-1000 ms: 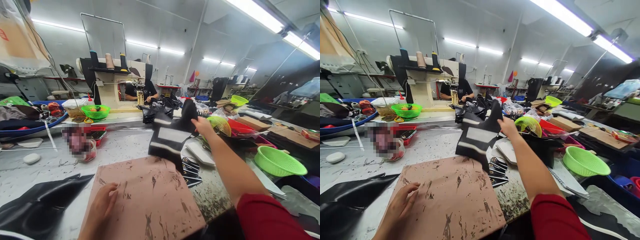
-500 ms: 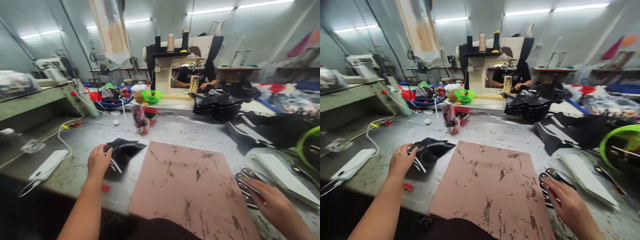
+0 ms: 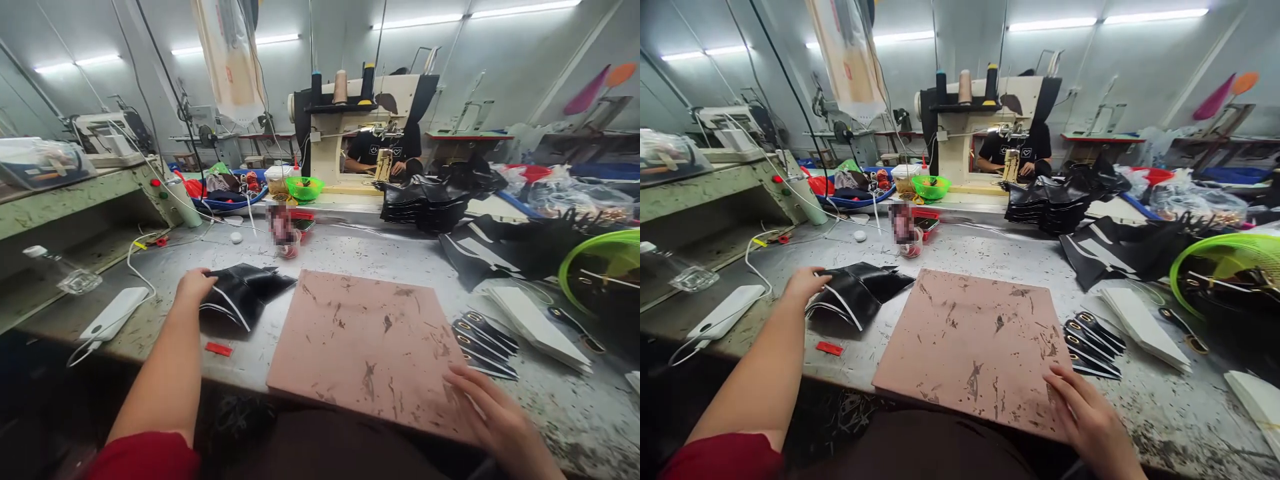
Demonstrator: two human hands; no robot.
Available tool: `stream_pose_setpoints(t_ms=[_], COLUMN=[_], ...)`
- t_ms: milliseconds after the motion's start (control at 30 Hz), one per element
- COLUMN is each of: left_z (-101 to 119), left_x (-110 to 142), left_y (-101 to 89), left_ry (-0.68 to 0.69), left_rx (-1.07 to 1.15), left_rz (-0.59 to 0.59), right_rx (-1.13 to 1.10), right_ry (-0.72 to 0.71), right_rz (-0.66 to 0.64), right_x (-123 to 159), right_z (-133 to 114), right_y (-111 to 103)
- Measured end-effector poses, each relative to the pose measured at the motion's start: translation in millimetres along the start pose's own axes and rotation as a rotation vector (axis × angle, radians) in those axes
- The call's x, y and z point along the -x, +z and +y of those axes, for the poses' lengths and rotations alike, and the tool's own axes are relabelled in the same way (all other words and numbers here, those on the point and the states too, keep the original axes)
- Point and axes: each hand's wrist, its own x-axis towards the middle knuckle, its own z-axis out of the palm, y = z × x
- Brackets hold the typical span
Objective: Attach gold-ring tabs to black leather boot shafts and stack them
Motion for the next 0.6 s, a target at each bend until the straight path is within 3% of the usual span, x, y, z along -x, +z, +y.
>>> stream_pose_setpoints(t_ms=[167,200,267,300,367,467,533,600], left_z=[86.0,102.7,128.5,136.0,138.7,119.3,102.1,89.7], left_x=[56.2,72.3,106.5,123.9,157.5,200.9,222.1,235.1], left_y=[0.5,6.2,24.6,37.5,69.3,121.3,148.0,162.3], left_ry=[0.155,0.195,0.220,0.185,0.019,-0.107,-0.180,-0.221], left_rx=[0.552,0.672,1.186,1.330,1.434,1.362,1.317,1.286], left_rz=[-0.201,-0.249,-0.426,-0.488,-0.570,-0.634,-0.666,-0.712], right_rx=[-0.150,-0.173,-0.200,-0.209,-0.236,-0.270,-0.267,-0.261], right_ry=[-0.056,-0.071,-0.100,-0.120,-0.156,-0.186,-0.179,-0.165], right_rz=[0.004,0.006,0.003,0.007,0.030,0.066,0.056,0.014], right_x=[-33.0,-40.5,-53.3,-58.1,-64.0,-67.2,-69.5,-73.1], right_z=[-39.2,-47.0,-60.5,-66.0,-74.4,-81.2,-83.0,-83.1], right_y=[7.3,6.3,1.0,-2.9,-10.7,-13.2,-4.8,9.8])
